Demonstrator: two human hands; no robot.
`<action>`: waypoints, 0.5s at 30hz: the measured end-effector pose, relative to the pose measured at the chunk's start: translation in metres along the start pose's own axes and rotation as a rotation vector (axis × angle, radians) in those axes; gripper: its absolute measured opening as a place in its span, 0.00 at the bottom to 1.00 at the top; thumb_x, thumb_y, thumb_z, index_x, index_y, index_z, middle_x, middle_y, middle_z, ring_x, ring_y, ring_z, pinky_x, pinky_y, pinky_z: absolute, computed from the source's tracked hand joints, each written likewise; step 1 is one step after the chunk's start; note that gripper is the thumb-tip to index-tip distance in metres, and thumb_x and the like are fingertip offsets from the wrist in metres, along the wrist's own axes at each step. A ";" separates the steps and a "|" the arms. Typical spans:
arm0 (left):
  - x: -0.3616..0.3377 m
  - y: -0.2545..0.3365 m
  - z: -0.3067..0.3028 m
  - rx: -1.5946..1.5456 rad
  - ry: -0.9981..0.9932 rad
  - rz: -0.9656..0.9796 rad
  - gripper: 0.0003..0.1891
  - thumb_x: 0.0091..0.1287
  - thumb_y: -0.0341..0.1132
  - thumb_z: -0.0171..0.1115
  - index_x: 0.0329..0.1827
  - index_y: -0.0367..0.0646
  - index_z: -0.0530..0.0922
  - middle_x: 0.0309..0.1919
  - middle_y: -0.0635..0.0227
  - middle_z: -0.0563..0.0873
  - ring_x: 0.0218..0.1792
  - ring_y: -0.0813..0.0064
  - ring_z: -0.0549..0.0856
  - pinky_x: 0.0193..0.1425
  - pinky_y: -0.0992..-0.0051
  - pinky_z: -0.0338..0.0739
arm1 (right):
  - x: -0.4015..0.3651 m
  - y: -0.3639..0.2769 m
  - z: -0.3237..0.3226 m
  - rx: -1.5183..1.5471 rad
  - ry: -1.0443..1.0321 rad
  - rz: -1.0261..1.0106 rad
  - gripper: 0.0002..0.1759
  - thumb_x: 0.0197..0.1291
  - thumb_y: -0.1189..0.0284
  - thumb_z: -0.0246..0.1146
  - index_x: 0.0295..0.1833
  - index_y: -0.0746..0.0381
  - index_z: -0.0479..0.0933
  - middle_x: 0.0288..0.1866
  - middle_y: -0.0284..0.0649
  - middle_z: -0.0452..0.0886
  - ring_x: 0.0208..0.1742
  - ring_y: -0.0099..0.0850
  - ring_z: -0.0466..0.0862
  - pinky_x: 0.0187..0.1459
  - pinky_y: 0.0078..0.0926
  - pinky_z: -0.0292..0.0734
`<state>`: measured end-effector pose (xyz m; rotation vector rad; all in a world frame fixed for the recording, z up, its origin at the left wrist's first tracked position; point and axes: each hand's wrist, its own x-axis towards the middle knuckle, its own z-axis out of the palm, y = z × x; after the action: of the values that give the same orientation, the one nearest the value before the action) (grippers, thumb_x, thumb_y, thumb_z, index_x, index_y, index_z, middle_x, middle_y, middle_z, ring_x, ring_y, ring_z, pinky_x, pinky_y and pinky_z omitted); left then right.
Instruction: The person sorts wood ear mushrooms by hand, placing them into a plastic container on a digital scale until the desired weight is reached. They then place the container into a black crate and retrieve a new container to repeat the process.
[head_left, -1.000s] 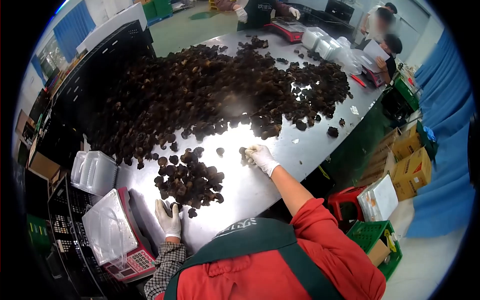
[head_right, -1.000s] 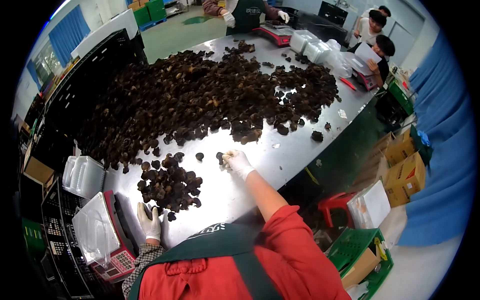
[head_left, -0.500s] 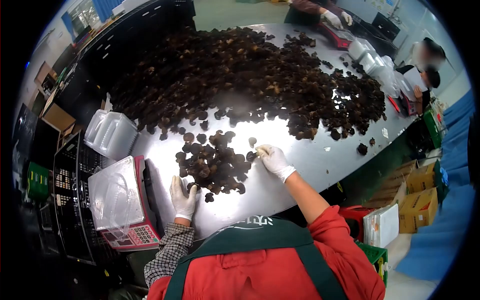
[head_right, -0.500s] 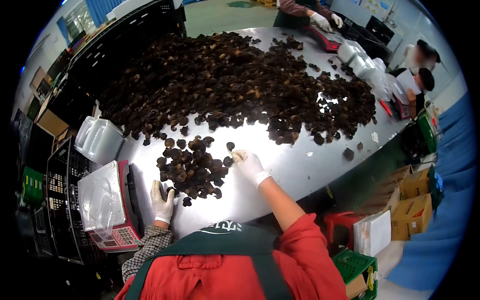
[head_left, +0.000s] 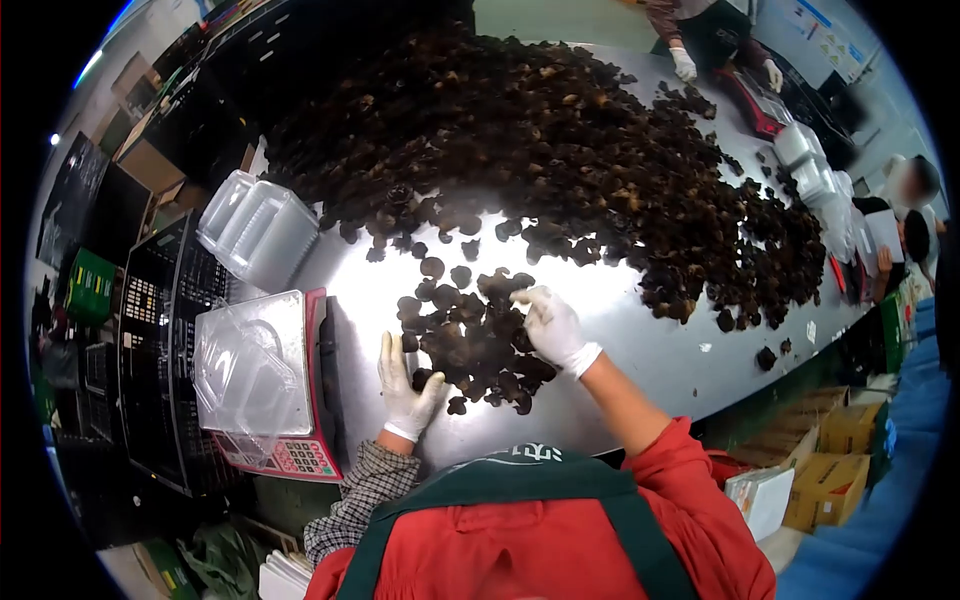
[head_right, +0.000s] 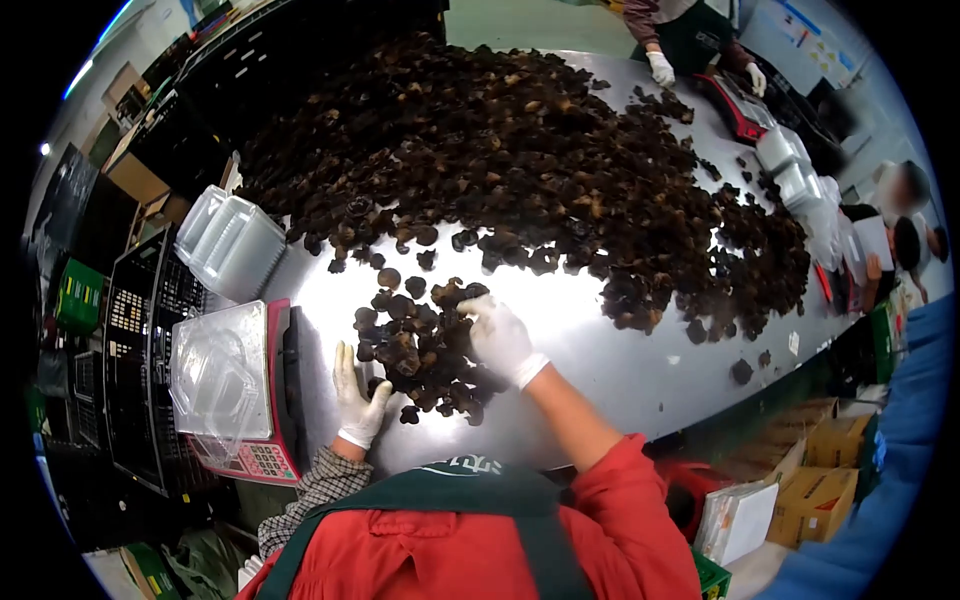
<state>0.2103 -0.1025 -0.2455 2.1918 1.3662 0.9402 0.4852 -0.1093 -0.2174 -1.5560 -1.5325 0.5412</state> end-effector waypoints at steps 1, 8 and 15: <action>0.009 -0.006 -0.001 0.012 0.010 0.009 0.46 0.56 0.47 0.69 0.73 0.35 0.54 0.70 0.41 0.57 0.70 0.44 0.59 0.72 0.55 0.54 | 0.014 0.006 -0.002 -0.025 -0.003 0.025 0.18 0.50 0.82 0.54 0.48 0.61 0.78 0.41 0.47 0.79 0.46 0.44 0.78 0.50 0.36 0.75; 0.081 -0.011 0.017 -0.087 -0.247 -0.083 0.41 0.56 0.47 0.68 0.68 0.35 0.63 0.66 0.45 0.66 0.66 0.48 0.66 0.70 0.57 0.59 | 0.055 0.017 0.028 -0.418 -0.261 -0.061 0.25 0.47 0.83 0.51 0.53 0.57 0.77 0.45 0.45 0.77 0.49 0.46 0.76 0.51 0.38 0.75; 0.073 0.005 0.008 -0.101 -0.247 0.143 0.39 0.52 0.50 0.71 0.65 0.38 0.68 0.61 0.52 0.71 0.61 0.51 0.70 0.67 0.58 0.64 | 0.051 0.002 0.014 -0.173 -0.368 -0.078 0.29 0.46 0.86 0.51 0.56 0.57 0.76 0.43 0.43 0.77 0.49 0.43 0.77 0.53 0.35 0.74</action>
<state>0.2417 -0.0391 -0.2235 2.2631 1.0392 0.7382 0.4833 -0.0564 -0.2134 -1.5792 -1.9533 0.6942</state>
